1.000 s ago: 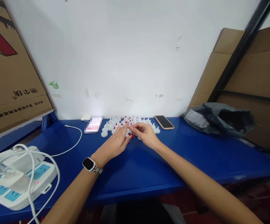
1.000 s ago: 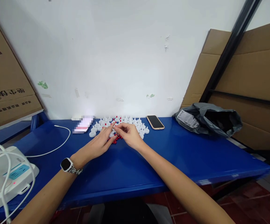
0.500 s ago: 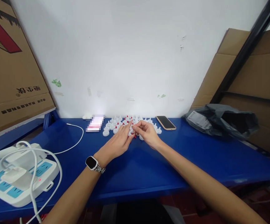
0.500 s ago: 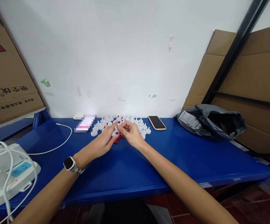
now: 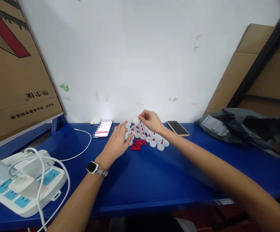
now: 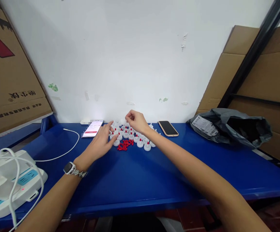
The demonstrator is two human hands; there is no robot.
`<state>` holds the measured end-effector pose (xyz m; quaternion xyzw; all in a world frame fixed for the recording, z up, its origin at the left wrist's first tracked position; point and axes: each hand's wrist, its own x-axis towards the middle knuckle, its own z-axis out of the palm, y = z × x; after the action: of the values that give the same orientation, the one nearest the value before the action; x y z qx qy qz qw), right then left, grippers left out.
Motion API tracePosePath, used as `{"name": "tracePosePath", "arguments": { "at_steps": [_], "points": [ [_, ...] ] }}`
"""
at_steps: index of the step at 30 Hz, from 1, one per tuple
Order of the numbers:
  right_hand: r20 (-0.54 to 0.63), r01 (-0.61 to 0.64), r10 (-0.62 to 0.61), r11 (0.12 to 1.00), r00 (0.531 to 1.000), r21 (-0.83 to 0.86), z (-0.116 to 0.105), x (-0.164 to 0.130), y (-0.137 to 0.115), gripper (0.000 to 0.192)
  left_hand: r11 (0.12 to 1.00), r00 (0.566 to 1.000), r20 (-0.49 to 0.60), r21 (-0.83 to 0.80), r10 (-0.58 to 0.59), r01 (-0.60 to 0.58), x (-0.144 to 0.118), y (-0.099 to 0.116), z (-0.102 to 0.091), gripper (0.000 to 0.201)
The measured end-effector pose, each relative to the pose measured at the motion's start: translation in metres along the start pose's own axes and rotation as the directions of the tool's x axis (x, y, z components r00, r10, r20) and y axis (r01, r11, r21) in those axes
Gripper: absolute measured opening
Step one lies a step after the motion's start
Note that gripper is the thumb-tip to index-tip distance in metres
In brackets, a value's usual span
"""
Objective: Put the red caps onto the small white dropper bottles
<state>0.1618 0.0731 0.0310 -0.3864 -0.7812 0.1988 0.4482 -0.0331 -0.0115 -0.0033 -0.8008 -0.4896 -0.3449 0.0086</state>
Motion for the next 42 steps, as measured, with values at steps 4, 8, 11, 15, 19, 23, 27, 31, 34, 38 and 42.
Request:
{"name": "tracePosePath", "arguments": {
  "at_steps": [4, 8, 11, 15, 19, 23, 27, 31, 34, 38, 42],
  "points": [
    [0.073, -0.043, 0.080, 0.912, 0.994, -0.408, 0.019, 0.057, 0.029, 0.013, 0.996, 0.991, 0.117, 0.065, -0.069, 0.062, 0.001, -0.016, -0.006, 0.029],
    [0.112, -0.063, 0.137, 0.863, 0.984, -0.502, 0.044, 0.085, 0.044, 0.014, 0.995, 0.984, 0.159, 0.070, -0.079, 0.069, -0.001, -0.016, -0.004, 0.025],
    [0.159, -0.074, 0.194, 0.827, 0.968, -0.557, 0.056, 0.092, 0.050, 0.015, 0.996, 0.981, 0.180, 0.062, -0.069, 0.059, -0.002, -0.013, -0.001, 0.024],
    [0.227, -0.071, 0.256, 0.795, 0.939, -0.602, 0.060, 0.097, 0.056, 0.016, 0.997, 0.982, 0.181, 0.069, -0.057, 0.045, -0.002, -0.009, -0.002, 0.025],
    [0.255, -0.034, 0.242, 0.784, 0.936, -0.620, 0.058, 0.101, 0.055, 0.020, 0.995, 0.980, 0.186, 0.088, -0.066, 0.050, -0.002, -0.007, -0.004, 0.025],
    [0.316, 0.033, 0.197, 0.800, 0.928, -0.598, 0.063, 0.099, 0.048, 0.022, 0.993, 0.983, 0.166, 0.099, -0.078, 0.062, -0.001, -0.008, -0.005, 0.024],
    [0.339, 0.060, 0.174, 0.812, 0.925, -0.581, 0.067, 0.094, 0.042, 0.013, 0.995, 0.985, 0.160, 0.089, -0.066, 0.053, -0.001, -0.010, -0.004, 0.023],
    [0.288, 0.045, 0.134, 0.841, 0.948, -0.539, 0.056, 0.085, 0.034, 0.011, 0.995, 0.987, 0.147, 0.095, -0.056, 0.043, -0.002, -0.013, -0.002, 0.024],
    [0.209, 0.023, 0.089, 0.875, 0.974, -0.484, 0.037, 0.065, 0.020, 0.015, 0.994, 0.997, 0.066, 0.104, -0.043, 0.036, -0.002, -0.011, -0.002, 0.027],
    [0.076, 0.007, 0.002, 0.992, 0.997, -0.122, 0.013, 0.011, -0.007, 0.013, 0.996, 0.997, -0.079, 0.085, 0.004, 0.003, 0.000, 0.001, -0.004, 0.043],
    [0.066, 0.010, -0.013, 0.999, 0.998, 0.045, 0.001, -0.045, -0.021, 0.017, 0.998, 0.999, 0.047, 0.061, 0.026, -0.029, -0.001, 0.013, -0.003, 0.042]
  ]
}}
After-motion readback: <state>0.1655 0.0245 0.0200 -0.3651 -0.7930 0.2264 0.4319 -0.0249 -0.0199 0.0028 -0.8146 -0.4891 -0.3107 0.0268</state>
